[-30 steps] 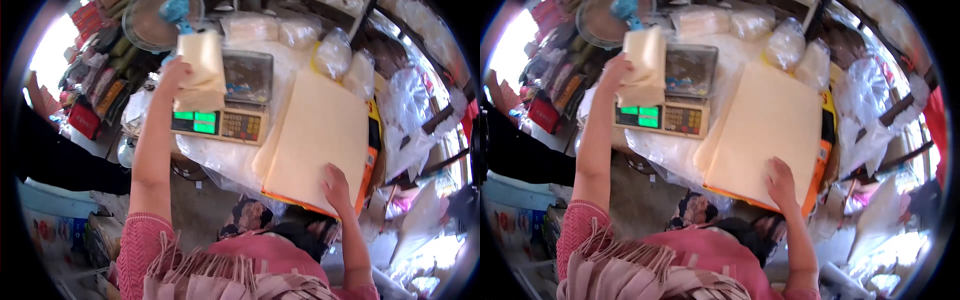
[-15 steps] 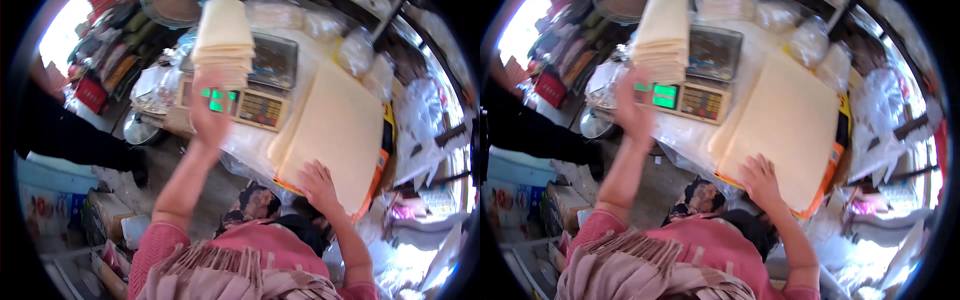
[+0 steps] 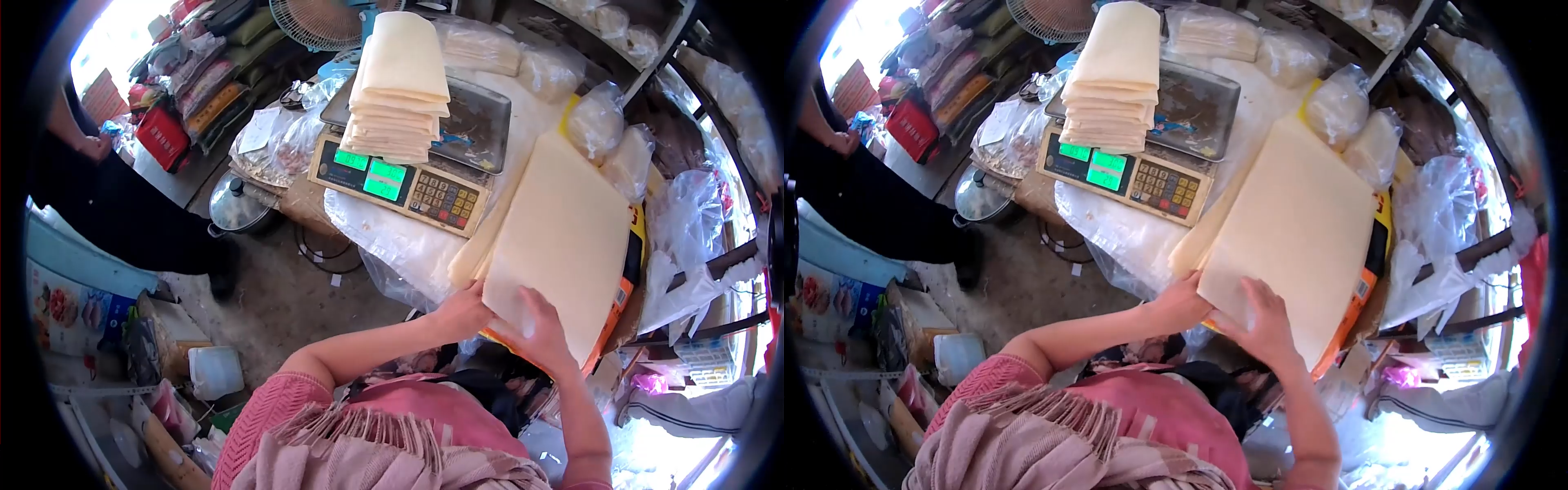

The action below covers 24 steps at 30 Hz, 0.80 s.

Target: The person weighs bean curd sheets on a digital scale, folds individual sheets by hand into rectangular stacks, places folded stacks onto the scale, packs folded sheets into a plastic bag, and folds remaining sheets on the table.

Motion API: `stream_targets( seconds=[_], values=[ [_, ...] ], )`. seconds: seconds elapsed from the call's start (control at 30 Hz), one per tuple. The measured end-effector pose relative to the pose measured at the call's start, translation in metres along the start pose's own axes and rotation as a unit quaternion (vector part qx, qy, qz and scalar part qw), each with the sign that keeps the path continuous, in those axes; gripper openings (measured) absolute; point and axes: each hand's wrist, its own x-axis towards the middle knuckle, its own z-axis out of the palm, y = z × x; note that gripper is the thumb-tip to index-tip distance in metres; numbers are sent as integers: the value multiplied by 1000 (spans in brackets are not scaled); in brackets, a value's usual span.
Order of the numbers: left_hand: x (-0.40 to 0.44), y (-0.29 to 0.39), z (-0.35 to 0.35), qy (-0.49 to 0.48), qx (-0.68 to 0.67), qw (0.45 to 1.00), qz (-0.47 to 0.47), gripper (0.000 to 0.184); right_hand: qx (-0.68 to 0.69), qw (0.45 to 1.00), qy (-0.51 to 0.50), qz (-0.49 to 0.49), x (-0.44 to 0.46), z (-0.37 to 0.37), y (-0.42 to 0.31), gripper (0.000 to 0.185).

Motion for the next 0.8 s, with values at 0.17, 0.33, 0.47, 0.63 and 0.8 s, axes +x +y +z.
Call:
stream_targets(
  seconds=[0.17, 0.33, 0.47, 0.63, 0.8],
  values=[
    [1, 5, -1, 102, -26, 994, -12, 40, -54, 989, -55, 125, 4, -41, 57, 18],
    [-4, -38, -28, 259, -67, 962, -58, 23, -102, 969, 192, 114, 27, -127, 8, 18],
    [-22, -74, -42, 234, 83, 948, -197, 30, -80, 991, 104, 6, 1, -67, -1, 18],
    [-22, -84, -43, 229, 104, 952, -176, 33, -87, 996, 34, 15, -17, -12, 26, 11],
    [-16, -88, -46, 212, 138, 951, -177, 29, -49, 998, 23, 34, -20, -12, 28, 10]
  ],
)
